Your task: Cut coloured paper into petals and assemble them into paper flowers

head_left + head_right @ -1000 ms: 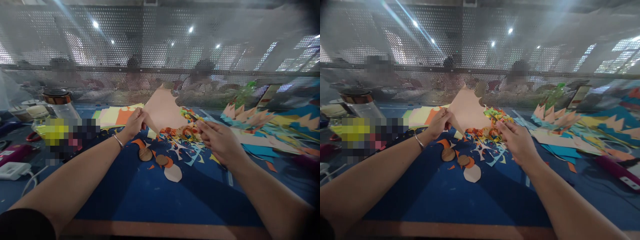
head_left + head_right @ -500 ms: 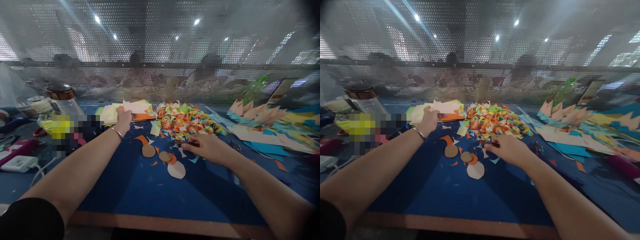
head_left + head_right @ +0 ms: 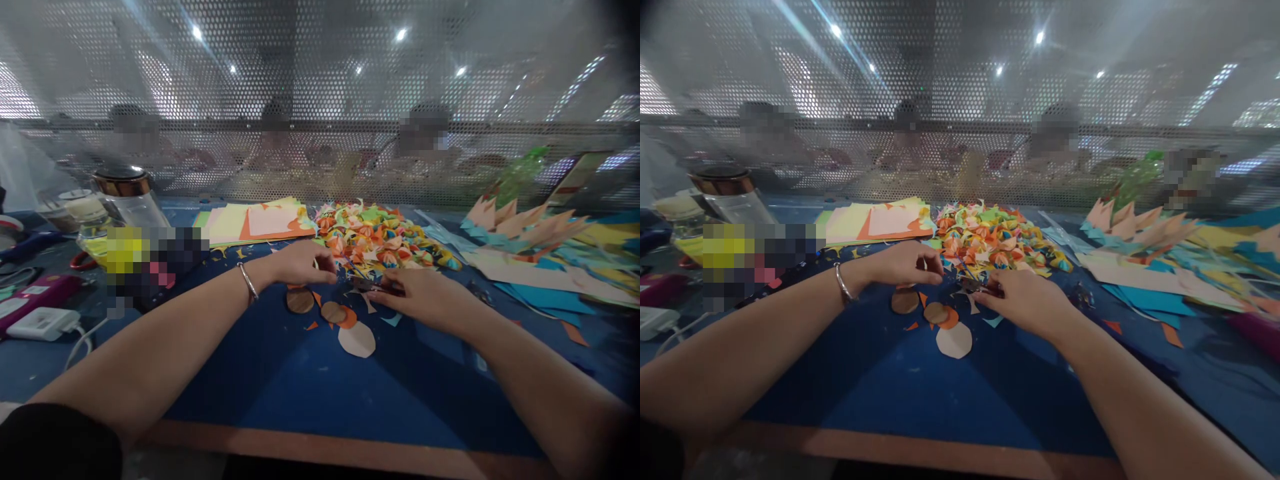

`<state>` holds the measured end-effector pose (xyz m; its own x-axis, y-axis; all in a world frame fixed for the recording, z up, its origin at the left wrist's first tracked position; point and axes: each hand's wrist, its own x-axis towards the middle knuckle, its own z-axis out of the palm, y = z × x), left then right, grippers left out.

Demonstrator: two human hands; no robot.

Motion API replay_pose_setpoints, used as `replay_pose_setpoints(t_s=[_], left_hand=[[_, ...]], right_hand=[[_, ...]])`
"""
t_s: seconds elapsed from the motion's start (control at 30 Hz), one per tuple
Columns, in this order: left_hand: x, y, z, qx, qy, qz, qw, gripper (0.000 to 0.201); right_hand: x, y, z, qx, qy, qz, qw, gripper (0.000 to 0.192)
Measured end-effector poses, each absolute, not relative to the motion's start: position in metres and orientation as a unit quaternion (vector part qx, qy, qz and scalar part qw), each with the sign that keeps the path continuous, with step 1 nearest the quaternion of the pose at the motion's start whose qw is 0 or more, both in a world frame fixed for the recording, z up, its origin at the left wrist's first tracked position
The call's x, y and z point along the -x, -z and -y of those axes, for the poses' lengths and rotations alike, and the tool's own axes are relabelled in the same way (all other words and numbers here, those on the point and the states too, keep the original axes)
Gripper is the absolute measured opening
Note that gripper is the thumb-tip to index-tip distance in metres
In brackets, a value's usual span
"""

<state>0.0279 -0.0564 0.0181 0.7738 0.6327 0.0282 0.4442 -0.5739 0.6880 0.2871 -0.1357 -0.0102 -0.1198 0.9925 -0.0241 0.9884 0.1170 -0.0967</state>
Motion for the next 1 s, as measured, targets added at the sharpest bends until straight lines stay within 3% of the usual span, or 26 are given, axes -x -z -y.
replay_pose_setpoints(t_s=[0.23, 0.5, 0.77, 0.87, 1.0], left_hand=[[-0.038, -0.023, 0.08, -0.921, 0.008, -0.235, 0.31, 0.049], [-0.035, -0.034, 0.084, -0.917, 0.056, -0.263, 0.293, 0.03], [-0.043, -0.023, 0.088, -0.95, -0.023, -0.235, 0.206, 0.028], [-0.048, -0.021, 0.091, -0.946, -0.008, -0.226, 0.231, 0.015], [-0.048, -0.022, 0.093, -0.92, 0.006, -0.233, 0.315, 0.012]], right_hand=[[-0.283, 0.001, 0.14, 0.667, -0.035, 0.744, 0.005, 0.037], [-0.279, -0.003, 0.143, 0.679, -0.039, 0.733, -0.015, 0.034], [-0.281, -0.001, 0.144, 0.673, -0.015, 0.739, -0.001, 0.034], [-0.285, 0.001, 0.143, 0.66, -0.015, 0.751, 0.004, 0.036], [-0.287, 0.002, 0.142, 0.659, -0.016, 0.752, 0.009, 0.038]])
